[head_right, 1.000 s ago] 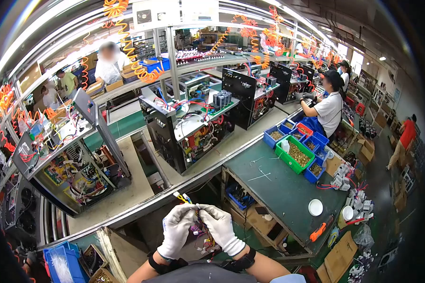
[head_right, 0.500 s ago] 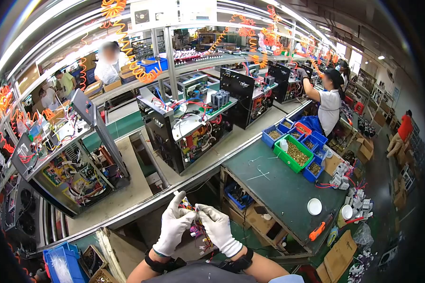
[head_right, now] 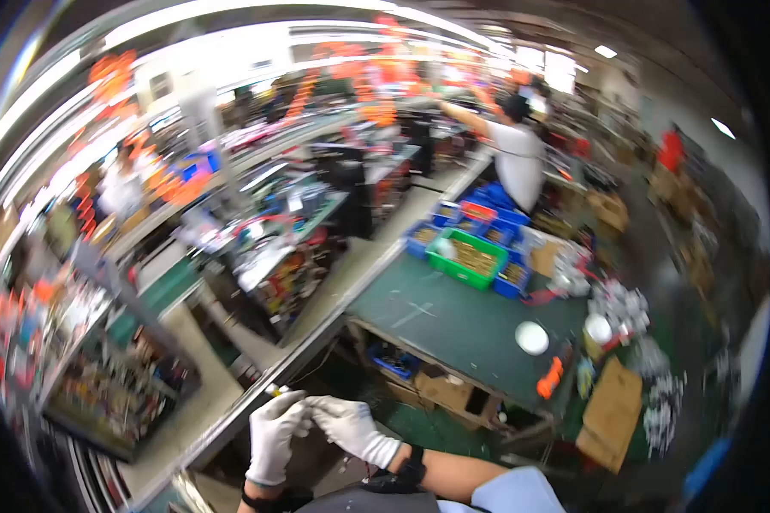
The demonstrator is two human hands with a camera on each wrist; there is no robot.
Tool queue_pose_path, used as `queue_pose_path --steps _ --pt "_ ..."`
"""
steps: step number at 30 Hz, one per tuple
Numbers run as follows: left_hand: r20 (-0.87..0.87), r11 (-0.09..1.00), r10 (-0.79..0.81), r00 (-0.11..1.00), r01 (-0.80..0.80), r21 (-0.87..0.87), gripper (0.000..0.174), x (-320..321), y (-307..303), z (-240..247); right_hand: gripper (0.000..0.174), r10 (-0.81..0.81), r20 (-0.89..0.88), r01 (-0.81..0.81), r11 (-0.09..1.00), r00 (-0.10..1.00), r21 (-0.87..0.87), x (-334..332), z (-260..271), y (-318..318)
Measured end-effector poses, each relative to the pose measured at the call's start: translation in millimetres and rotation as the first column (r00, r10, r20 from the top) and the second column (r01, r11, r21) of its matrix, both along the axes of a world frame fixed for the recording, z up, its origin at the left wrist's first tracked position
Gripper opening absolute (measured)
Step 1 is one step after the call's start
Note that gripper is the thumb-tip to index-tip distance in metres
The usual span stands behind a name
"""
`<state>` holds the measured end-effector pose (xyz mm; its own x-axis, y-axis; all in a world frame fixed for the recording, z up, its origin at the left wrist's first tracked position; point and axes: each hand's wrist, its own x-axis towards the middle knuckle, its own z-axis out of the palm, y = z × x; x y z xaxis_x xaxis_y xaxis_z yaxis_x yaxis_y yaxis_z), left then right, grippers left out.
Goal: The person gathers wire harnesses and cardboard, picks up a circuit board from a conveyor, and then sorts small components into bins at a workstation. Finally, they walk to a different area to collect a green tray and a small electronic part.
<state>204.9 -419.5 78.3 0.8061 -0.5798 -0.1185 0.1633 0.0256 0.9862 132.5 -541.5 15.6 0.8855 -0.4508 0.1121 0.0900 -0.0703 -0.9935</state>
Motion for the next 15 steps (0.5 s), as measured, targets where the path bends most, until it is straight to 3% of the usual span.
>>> queue_pose_path --steps 3,5,7,8,9,11,12,13,15 --pt "0.103 0.999 -0.049 0.994 0.049 0.001 0.021 -3.0 -4.7 -0.6 0.023 -0.029 0.032 0.035 0.983 0.999 -0.178 -7.2 9.5 -5.6" --pt "0.053 0.994 -0.066 0.996 0.061 0.089 0.018 -11.8 -7.4 2.5 0.021 -0.017 0.142 0.03 0.996 0.99 -0.089 -0.1 -19.6 -6.6" --pt "0.285 0.992 -0.107 0.953 0.085 0.09 0.015 -20.8 -16.9 1.4 0.019 0.113 -0.048 -0.087 0.921 0.992 0.38 -25.5 24.3 -15.7" --pt "0.237 0.992 -0.127 0.963 0.117 0.056 0.014 -21.0 -19.0 -6.0 0.017 0.059 -0.089 -0.035 0.968 0.994 0.25 -33.4 30.7 -19.8" --pt "0.21 0.993 -0.117 0.971 0.113 0.03 0.015 -27.0 -25.9 -0.5 0.017 0.021 -0.101 0.004 0.971 0.995 0.239 -39.4 29.5 -21.8" --pt "0.372 0.991 -0.131 0.919 0.115 0.064 0.017 -39.3 -39.3 11.7 0.017 -0.016 -0.086 0.033 0.979 0.996 0.202 -42.6 17.3 -28.6" --pt "0.173 0.987 -0.159 0.972 0.154 0.043 0.018 -32.6 -36.7 -0.6 0.016 -0.076 0.114 0.032 0.937 0.991 0.348 -27.5 -20.8 -25.6" --pt "0.138 0.981 -0.19 0.972 0.192 0.0 0.018 -32.5 -38.8 -3.5 0.016 -0.094 0.119 0.047 0.934 0.988 0.353 -32.3 -19.1 -32.3" --pt "0.122 0.958 -0.28 0.952 0.268 0.102 0.017 -40.5 -40.1 -5.0 0.019 -0.058 -0.057 0.079 0.846 0.997 0.527 -43.1 -16.0 -46.8"
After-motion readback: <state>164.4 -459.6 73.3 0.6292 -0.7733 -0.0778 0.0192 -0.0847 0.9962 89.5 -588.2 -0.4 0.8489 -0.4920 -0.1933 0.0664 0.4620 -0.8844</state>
